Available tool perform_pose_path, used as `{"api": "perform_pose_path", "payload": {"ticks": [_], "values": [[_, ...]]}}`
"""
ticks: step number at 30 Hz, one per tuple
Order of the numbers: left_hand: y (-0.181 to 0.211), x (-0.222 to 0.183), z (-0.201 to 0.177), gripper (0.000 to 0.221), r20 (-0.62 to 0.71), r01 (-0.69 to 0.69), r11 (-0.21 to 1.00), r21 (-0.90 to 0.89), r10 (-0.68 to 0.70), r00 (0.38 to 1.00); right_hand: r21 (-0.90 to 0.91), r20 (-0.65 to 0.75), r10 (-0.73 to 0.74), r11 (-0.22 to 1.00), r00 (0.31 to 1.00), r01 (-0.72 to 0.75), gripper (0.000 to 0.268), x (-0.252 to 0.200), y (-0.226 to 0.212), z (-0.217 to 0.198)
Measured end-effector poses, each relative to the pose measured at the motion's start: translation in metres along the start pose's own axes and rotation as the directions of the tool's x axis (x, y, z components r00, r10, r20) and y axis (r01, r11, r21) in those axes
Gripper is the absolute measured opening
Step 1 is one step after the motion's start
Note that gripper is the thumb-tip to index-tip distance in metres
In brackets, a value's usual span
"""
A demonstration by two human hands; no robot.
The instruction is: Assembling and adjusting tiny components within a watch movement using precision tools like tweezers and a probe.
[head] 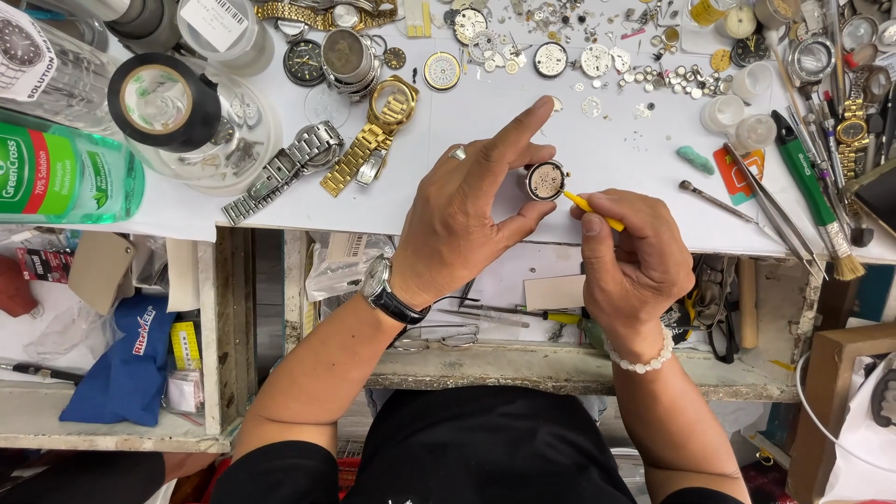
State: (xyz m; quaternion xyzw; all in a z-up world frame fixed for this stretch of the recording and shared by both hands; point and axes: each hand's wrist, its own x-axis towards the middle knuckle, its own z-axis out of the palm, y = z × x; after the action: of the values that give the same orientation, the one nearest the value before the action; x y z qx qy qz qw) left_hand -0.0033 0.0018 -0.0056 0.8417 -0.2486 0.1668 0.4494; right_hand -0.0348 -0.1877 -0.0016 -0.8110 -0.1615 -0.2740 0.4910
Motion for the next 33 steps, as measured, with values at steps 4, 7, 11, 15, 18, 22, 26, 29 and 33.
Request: {"api": "perform_pose_path", "payload": {"ticks": [4,7,11,15,18,22,26,29,33], "values": [[0.0,0.001,-0.001,0.095,0.0,-0.004,1.0,0.004,0.004,1.0,-0.007,0.003,0.005,1.0,1.0,-0.005,0.007,0.0,0.0,0.0],[0.0,0.0,-0.001,0.096,-0.002,0.0,1.0,0.005,0.0,1.0,0.007,-0.004,0.008,1.0,1.0,-0.008,0.008,-0.001,0.0,0.001],[0.002,0.0,-0.002,0.096,-0.001,0.0,1.0,-0.007,0.0,1.0,0.034,-0.035,0.0,0.999,0.999,0.001,0.009,0.002,0.0,-0.003],[-0.002,0.0,0.0,0.099,-0.018,-0.038,0.999,0.008,0.038,0.999,0.072,-0.2,-0.062,0.994,0.978,0.078,0.011,0.014,0.028,-0.025],[-0.003,0.0,-0.001,0.097,-0.009,-0.046,0.999,-0.027,0.046,0.999,-0.225,-0.183,-0.145,0.969,0.972,0.102,0.007,0.041,0.036,-0.06],[0.002,0.003,-0.002,0.092,0.005,-0.039,0.999,-0.007,0.039,0.999,-0.411,-0.155,-0.098,0.911,0.983,0.026,0.01,0.05,0.057,-0.091],[0.002,0.006,-0.001,0.091,-0.021,-0.061,0.998,0.031,0.061,0.998,-0.424,-0.084,-0.057,0.906,0.995,0.017,0.008,0.053,0.064,-0.095],[0.003,0.007,0.0,0.091,-0.02,-0.056,0.998,0.023,0.056,0.998,-0.424,-0.053,-0.056,0.905,0.997,0.028,0.008,0.055,0.068,-0.094],[0.003,0.007,-0.001,0.091,-0.013,-0.045,0.999,0.009,0.045,0.999,-0.449,0.009,-0.076,0.89,0.997,0.072,0.008,0.057,0.07,-0.093]]}}
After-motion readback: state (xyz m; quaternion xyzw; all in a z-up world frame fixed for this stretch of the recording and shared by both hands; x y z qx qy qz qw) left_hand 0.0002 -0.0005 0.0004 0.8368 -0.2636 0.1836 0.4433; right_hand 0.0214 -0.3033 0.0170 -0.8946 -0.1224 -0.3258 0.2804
